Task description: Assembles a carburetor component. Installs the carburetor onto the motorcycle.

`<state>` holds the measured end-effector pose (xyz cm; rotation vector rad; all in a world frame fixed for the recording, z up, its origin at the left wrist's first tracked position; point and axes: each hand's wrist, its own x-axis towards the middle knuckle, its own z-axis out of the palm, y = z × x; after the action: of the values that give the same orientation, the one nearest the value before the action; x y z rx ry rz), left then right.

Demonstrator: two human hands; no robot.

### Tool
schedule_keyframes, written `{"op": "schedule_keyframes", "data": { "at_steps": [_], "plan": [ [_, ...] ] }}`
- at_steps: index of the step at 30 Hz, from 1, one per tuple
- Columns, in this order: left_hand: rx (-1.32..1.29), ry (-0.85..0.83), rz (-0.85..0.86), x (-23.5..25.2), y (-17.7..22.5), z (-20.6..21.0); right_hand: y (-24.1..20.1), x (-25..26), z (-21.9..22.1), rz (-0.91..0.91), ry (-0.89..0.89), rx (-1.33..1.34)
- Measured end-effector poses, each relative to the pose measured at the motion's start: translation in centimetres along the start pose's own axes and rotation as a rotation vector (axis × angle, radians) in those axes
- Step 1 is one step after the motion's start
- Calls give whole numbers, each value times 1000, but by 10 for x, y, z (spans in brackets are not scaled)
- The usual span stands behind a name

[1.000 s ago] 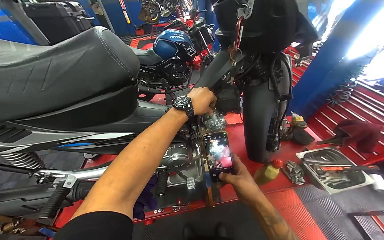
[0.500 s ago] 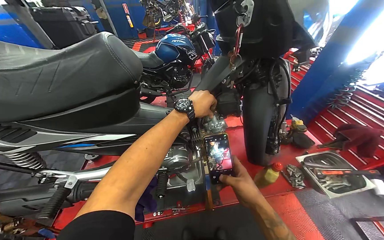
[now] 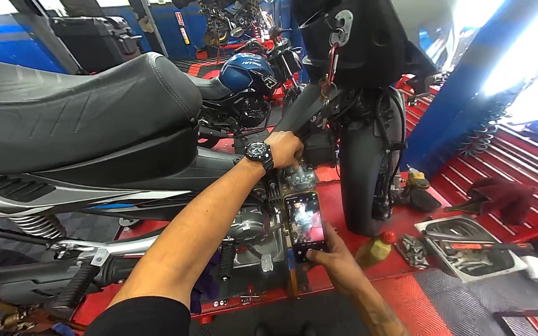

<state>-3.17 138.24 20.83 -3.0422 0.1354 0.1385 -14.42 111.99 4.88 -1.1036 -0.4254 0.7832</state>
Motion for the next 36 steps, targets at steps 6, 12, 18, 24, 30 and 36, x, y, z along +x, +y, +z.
{"op": "schedule_keyframes", "data": {
  "at_steps": [6, 12, 18, 24, 30, 36],
  "plan": [
    [16, 8, 8, 0, 0, 1, 1, 0, 0, 0, 0, 5],
    [102, -8, 53, -5, 6, 3, -3, -2, 0, 0, -5, 26],
    [129, -20, 61, -12, 17, 5, -5, -11, -2, -26, -38, 101],
    [93, -15, -35, -13, 21, 16, -10, -30, -7, -92, -120, 271],
    [15, 1, -112, -18, 25, 25, -29, -56, -7, -210, -43, 247],
    [-124, 50, -240, -24, 32, 33, -48, -80, -16, -314, -74, 252]
  ]
}}
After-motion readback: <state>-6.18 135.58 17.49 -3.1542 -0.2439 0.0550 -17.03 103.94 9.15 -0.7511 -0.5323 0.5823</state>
